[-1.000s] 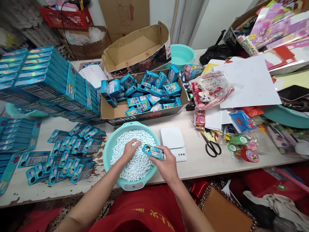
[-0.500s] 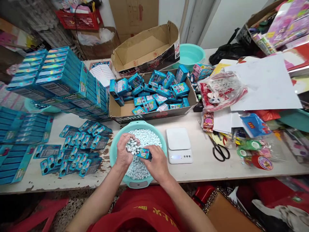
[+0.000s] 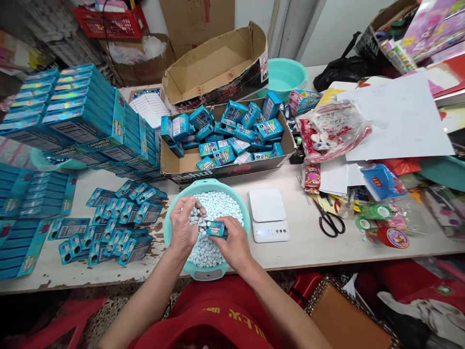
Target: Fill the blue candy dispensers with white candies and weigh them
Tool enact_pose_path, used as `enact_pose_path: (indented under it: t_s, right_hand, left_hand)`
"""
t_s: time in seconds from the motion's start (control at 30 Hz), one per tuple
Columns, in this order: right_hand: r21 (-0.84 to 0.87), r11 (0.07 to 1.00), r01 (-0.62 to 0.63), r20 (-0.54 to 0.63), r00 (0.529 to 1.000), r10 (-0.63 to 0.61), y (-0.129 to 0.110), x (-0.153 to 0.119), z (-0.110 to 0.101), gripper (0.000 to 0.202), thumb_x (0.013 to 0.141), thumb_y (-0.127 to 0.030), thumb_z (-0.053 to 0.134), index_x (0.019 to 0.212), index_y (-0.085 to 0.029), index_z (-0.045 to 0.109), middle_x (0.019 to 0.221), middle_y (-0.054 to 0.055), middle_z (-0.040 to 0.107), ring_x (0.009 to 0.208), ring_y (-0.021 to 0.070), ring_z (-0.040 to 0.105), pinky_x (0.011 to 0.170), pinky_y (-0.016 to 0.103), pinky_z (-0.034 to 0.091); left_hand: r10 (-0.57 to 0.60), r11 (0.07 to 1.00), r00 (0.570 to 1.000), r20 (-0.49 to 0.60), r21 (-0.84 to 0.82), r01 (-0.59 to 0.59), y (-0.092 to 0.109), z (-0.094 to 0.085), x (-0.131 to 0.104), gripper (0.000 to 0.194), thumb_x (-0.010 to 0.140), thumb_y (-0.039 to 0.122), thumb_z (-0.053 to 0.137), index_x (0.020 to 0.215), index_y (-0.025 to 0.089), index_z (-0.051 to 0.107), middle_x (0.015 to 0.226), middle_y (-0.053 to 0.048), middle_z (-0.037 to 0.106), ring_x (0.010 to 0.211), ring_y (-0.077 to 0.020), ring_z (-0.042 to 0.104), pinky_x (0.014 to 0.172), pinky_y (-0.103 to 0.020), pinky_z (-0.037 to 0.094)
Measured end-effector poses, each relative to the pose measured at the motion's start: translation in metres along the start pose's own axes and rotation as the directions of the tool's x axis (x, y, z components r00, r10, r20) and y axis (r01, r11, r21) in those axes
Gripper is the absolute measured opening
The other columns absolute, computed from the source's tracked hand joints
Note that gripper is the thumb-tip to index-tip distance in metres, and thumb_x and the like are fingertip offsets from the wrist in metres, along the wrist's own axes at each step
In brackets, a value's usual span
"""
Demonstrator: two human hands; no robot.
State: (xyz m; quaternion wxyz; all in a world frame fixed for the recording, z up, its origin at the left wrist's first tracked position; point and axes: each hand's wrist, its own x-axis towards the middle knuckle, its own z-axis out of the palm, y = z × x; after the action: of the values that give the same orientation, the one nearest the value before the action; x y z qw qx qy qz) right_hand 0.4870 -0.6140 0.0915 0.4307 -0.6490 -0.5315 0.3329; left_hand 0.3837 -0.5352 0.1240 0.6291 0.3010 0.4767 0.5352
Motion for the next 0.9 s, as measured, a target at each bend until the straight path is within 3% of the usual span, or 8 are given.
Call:
enact_pose_path:
  t_s: [0.17, 0.4, 0.63, 0.77, 0.9]
  right_hand:
    - [0.018, 0.999, -0.047, -0.007, 0.999, 0.047, 0.002, 0.003, 0.001, 0.029, 0.069, -0.019, 0.07, 0.096, -0.022, 0.06, 0.093, 0.003, 0.063, 0.09, 0.0221, 0.059, 0.079, 0.035, 0.045]
    - [0.022, 0.999, -0.034, -0.027, 0.999, 0.035, 0.0, 0.007, -0.001, 0.03, 0.069, -0.017, 0.07, 0.096, -0.023, 0.059, 0.094, 0.004, 0.063, 0.092, 0.0229, 0.058, 0.08, 0.036, 0.045]
    - [-0.009, 0.999, -0.036, -0.037, 0.999, 0.035, -0.006, 0.009, -0.002, 0.032, 0.066, -0.014, 0.073, 0.094, -0.023, 0.06, 0.091, 0.003, 0.064, 0.089, 0.0226, 0.058, 0.078, 0.036, 0.045]
    - [0.072, 0.997, -0.019, -0.028, 0.999, 0.021, -0.005, 0.008, -0.009, 0.031, 0.066, -0.017, 0.073, 0.093, -0.023, 0.061, 0.092, 0.003, 0.064, 0.089, 0.0214, 0.059, 0.078, 0.034, 0.046]
    - [0.201, 0.971, -0.132, -0.052, 0.988, 0.145, 0.011, 0.007, -0.014, 0.031, 0.066, -0.025, 0.074, 0.094, -0.021, 0.062, 0.093, 0.003, 0.064, 0.088, 0.0204, 0.061, 0.079, 0.033, 0.047]
  left_hand:
    - [-0.008, 1.0, 1.0, 0.023, 0.009, 0.007, -0.006, 0.003, 0.0, 0.025, 0.077, 0.033, 0.061, 0.061, 0.017, 0.05, 0.056, 0.003, 0.049, 0.049, -0.0088, 0.05, 0.05, -0.022, 0.04]
    - [0.104, 0.989, 0.994, 0.032, 0.106, -0.106, -0.008, 0.004, 0.002, 0.024, 0.078, 0.031, 0.061, 0.06, 0.017, 0.053, 0.056, 0.002, 0.054, 0.055, -0.0102, 0.053, 0.059, -0.024, 0.043]
    - [0.077, 0.992, 0.997, -0.006, 0.102, -0.076, -0.012, 0.01, 0.003, 0.027, 0.074, 0.034, 0.067, 0.063, 0.016, 0.05, 0.053, 0.005, 0.048, 0.041, -0.0046, 0.042, 0.041, -0.018, 0.031]
    - [-0.004, 0.998, 0.998, 0.057, 0.06, 0.001, 0.003, 0.014, -0.004, 0.029, 0.073, 0.035, 0.069, 0.065, 0.016, 0.049, 0.051, 0.006, 0.046, 0.036, -0.0023, 0.034, 0.036, -0.016, 0.023]
    - [-0.019, 1.0, 0.998, 0.059, -0.001, 0.019, 0.007, 0.008, 0.005, 0.028, 0.073, 0.036, 0.067, 0.069, 0.017, 0.047, 0.052, 0.007, 0.044, 0.036, -0.0021, 0.032, 0.035, -0.016, 0.022]
